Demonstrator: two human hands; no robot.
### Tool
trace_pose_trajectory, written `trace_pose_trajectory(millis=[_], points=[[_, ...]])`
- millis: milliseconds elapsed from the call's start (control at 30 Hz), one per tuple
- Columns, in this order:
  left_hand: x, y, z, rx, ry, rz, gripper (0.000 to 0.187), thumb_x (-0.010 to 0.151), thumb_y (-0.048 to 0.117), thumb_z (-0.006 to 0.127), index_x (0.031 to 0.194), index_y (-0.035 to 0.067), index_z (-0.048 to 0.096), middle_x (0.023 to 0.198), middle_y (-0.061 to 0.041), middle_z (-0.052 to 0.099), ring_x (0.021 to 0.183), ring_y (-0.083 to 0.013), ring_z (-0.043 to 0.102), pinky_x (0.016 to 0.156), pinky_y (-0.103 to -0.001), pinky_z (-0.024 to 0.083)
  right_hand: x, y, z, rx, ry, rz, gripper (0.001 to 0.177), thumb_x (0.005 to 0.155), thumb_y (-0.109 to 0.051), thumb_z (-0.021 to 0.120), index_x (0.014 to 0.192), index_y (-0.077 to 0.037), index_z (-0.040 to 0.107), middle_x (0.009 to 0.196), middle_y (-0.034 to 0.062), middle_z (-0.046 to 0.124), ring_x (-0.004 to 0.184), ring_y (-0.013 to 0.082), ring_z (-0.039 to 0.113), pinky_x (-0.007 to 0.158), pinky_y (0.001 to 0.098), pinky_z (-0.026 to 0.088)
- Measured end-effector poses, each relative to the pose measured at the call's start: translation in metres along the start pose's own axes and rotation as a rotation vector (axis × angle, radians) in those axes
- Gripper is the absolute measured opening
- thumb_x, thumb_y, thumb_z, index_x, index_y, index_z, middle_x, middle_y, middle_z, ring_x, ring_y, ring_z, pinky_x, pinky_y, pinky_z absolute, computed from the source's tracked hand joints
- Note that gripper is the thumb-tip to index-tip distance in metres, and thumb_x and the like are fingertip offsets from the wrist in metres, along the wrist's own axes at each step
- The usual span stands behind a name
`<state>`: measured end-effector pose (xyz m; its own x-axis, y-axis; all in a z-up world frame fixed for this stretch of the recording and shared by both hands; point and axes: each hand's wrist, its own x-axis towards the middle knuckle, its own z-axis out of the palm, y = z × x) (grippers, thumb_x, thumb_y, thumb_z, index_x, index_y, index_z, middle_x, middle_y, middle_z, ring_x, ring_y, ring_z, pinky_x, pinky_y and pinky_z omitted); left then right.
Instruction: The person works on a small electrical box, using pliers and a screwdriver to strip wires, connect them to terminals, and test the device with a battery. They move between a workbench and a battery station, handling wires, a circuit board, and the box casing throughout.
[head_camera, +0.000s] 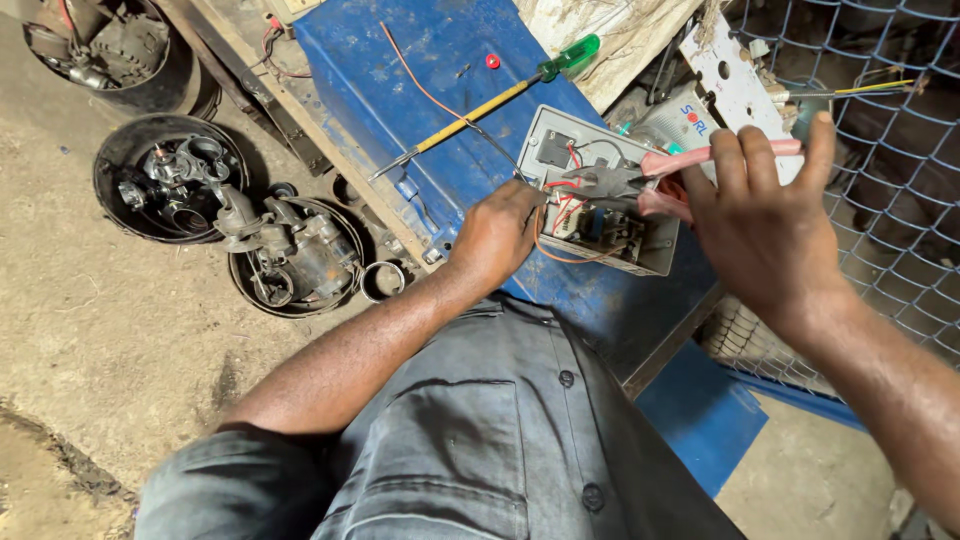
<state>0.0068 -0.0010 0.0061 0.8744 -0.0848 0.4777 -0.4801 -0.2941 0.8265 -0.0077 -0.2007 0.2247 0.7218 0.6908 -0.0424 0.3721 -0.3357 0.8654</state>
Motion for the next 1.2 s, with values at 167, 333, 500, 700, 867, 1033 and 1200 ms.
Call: trace_pose_trajectory(millis=[167, 333, 500, 700, 867, 1033, 1200], points=[[-0.001, -0.002, 0.001, 0.003, 0.006, 0.003, 0.011, 0.093, 0.006, 0.066, 0.103, 0.0, 0.068, 0.098, -0.019, 0.067, 0.093, -0.0403, 0.068, 0.081, -0.048, 0.056, 0.007, 0.001, 0.012, -0.082, -0.013, -0.086, 0.033, 0.108, -0.045, 0.055, 0.116, -0.015, 0.068, 0.134, 0.0116, 0.063, 0.13, 0.0236, 0.059, 0.115, 0.0662, 0.032], [-0.001, -0.002, 0.002, -0.009, 0.004, -0.009, 0.012, 0.093, 0.006, 0.068, 0.103, 0.0, 0.068, 0.098, -0.018, 0.066, 0.091, -0.0389, 0.068, 0.081, -0.047, 0.057, 0.013, 0.004, 0.019, -0.029, 0.006, -0.138, 0.03, 0.102, -0.042, 0.06, 0.108, -0.014, 0.069, 0.125, 0.0103, 0.065, 0.123, 0.0242, 0.062, 0.115, 0.064, 0.038], [-0.001, -0.002, 0.002, -0.015, -0.011, -0.01, 0.016, 0.09, 0.004, 0.067, 0.105, -0.001, 0.066, 0.098, -0.018, 0.065, 0.092, -0.0381, 0.069, 0.08, -0.046, 0.057, 0.021, 0.011, 0.016, 0.026, -0.145, -0.233, 0.021, 0.099, -0.035, 0.063, 0.105, -0.016, 0.07, 0.104, 0.0076, 0.067, 0.103, 0.0235, 0.066, 0.099, 0.0476, 0.047], [-0.003, -0.005, 0.006, 0.007, -0.034, 0.043, 0.014, 0.09, 0.002, 0.068, 0.103, -0.001, 0.065, 0.097, -0.019, 0.064, 0.094, -0.0403, 0.067, 0.082, -0.048, 0.055, 0.079, 0.035, 0.023, 0.591, -0.927, -0.059, 0.032, 0.09, -0.018, 0.067, 0.121, -0.021, 0.075, 0.102, 0.0075, 0.078, 0.095, 0.0232, 0.073, 0.085, 0.0393, 0.055], [-0.001, -0.004, 0.005, -0.015, -0.036, 0.03, 0.014, 0.089, 0.003, 0.068, 0.103, 0.0, 0.066, 0.098, -0.018, 0.065, 0.094, -0.0398, 0.067, 0.082, -0.047, 0.055, 0.103, 0.046, 0.046, 0.82, -1.413, 0.052, 0.034, 0.091, -0.012, 0.071, 0.123, -0.014, 0.077, 0.107, 0.0158, 0.081, 0.095, 0.0263, 0.077, 0.079, 0.0413, 0.058], [-0.002, -0.004, 0.003, -0.031, -0.024, 0.045, 0.015, 0.089, 0.002, 0.068, 0.104, 0.0, 0.066, 0.1, -0.017, 0.066, 0.095, -0.0394, 0.067, 0.082, -0.046, 0.056, 0.066, 0.039, 0.055, 0.81, -1.193, -0.019, 0.049, 0.087, -0.009, 0.065, 0.133, -0.023, 0.068, 0.11, 0.0086, 0.081, 0.103, 0.0196, 0.071, 0.094, 0.0376, 0.058], [-0.001, -0.006, 0.004, -0.017, -0.032, 0.052, 0.015, 0.09, 0.003, 0.069, 0.104, 0.0, 0.066, 0.099, -0.017, 0.066, 0.094, -0.0387, 0.068, 0.082, -0.046, 0.056, 0.001, 0.016, 0.032, 0.15, -0.326, -0.152, 0.044, 0.09, -0.03, 0.067, 0.132, -0.018, 0.067, 0.125, 0.0087, 0.065, 0.121, 0.0226, 0.061, 0.112, 0.0559, 0.043]])
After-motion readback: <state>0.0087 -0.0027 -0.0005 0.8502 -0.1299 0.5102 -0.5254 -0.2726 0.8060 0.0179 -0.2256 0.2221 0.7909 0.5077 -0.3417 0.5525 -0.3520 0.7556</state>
